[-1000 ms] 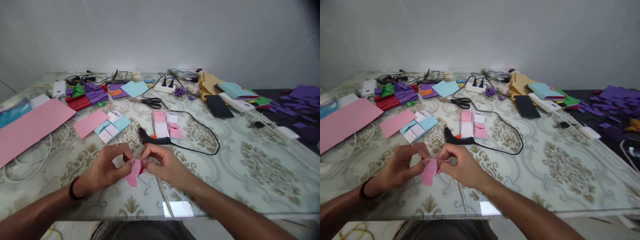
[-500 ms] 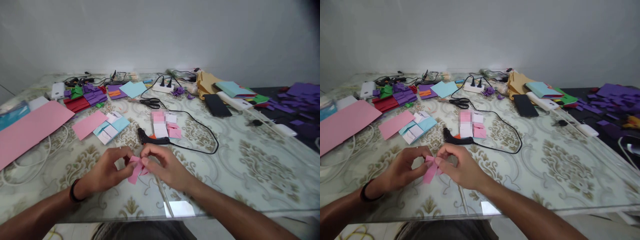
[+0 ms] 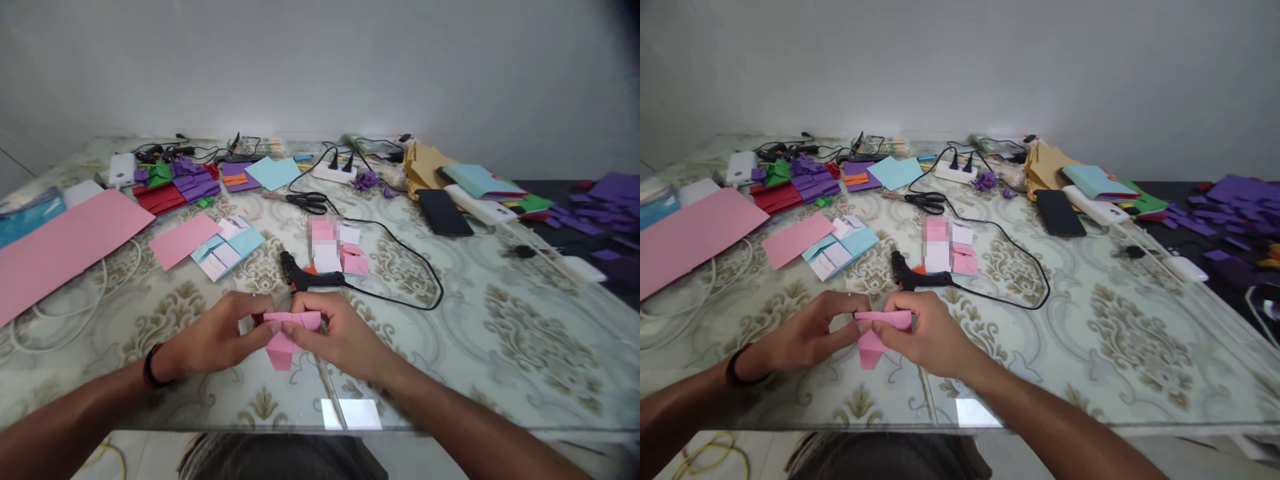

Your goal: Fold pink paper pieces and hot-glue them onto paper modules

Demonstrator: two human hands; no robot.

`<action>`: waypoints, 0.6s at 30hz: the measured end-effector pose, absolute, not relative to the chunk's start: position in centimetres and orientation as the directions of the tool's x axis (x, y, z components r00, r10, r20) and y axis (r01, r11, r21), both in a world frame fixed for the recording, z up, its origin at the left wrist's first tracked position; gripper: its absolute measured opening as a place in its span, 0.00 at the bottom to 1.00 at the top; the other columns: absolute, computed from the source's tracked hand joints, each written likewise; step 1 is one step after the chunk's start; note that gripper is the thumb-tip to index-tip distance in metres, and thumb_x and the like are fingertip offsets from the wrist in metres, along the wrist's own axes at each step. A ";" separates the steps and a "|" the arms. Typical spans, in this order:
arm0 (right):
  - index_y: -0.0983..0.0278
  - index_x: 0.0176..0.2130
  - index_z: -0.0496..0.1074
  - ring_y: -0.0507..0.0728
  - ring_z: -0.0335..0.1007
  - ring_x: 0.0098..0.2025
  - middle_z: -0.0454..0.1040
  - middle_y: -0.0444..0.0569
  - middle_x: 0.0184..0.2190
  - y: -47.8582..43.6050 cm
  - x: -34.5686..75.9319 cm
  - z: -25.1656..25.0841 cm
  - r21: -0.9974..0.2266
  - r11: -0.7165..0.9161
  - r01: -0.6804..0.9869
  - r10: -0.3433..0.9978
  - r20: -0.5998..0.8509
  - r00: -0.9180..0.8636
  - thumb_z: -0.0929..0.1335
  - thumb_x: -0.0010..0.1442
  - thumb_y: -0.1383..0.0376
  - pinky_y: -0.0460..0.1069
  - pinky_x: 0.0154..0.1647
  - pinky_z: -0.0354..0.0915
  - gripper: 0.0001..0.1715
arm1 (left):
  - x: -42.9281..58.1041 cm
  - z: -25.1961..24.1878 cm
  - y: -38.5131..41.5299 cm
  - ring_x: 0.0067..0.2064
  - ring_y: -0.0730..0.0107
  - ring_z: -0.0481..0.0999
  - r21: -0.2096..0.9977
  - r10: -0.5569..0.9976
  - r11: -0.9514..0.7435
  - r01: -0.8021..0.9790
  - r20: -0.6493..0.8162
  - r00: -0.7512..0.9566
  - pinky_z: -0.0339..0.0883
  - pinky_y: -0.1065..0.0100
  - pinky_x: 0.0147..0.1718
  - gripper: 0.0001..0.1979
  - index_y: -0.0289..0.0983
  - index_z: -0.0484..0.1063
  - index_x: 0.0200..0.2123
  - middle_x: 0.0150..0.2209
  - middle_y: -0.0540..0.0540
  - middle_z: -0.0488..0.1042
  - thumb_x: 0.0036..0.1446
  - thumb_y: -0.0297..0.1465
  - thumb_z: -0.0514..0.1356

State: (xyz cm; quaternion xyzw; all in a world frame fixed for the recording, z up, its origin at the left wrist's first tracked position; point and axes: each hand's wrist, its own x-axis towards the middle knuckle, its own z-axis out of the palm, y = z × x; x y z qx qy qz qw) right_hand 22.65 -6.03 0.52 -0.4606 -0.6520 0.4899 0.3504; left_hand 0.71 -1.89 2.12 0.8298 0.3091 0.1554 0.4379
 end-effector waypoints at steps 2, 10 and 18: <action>0.62 0.25 0.68 0.50 0.55 0.25 0.63 0.39 0.22 -6.0 22.7 0.7 -0.965 0.101 0.241 0.942 0.014 -0.336 0.72 0.62 0.63 0.47 0.26 0.52 0.16 | 0.7 2.2 -1.9 0.32 0.70 0.70 0.832 0.644 -0.431 0.349 0.013 0.765 0.62 0.67 0.34 0.15 0.36 0.72 0.31 0.29 0.50 0.74 0.71 0.34 0.55; 0.63 0.28 0.72 0.50 0.57 0.26 0.66 0.40 0.23 -5.9 22.6 0.6 -0.971 0.096 0.220 0.938 0.015 -0.346 0.71 0.64 0.62 0.46 0.27 0.54 0.13 | 0.5 2.0 -2.0 0.31 0.71 0.68 0.840 0.625 -0.447 0.308 0.047 0.779 0.61 0.68 0.33 0.17 0.36 0.71 0.30 0.28 0.50 0.72 0.73 0.34 0.53; 0.63 0.28 0.71 0.51 0.58 0.26 0.66 0.41 0.23 -5.9 22.9 0.7 -0.970 0.124 0.208 0.908 0.027 -0.417 0.70 0.67 0.59 0.47 0.28 0.54 0.17 | 0.6 1.7 -2.0 0.29 0.73 0.65 0.831 0.621 -0.430 0.351 -0.010 0.784 0.60 0.69 0.32 0.16 0.37 0.68 0.27 0.25 0.52 0.67 0.70 0.33 0.57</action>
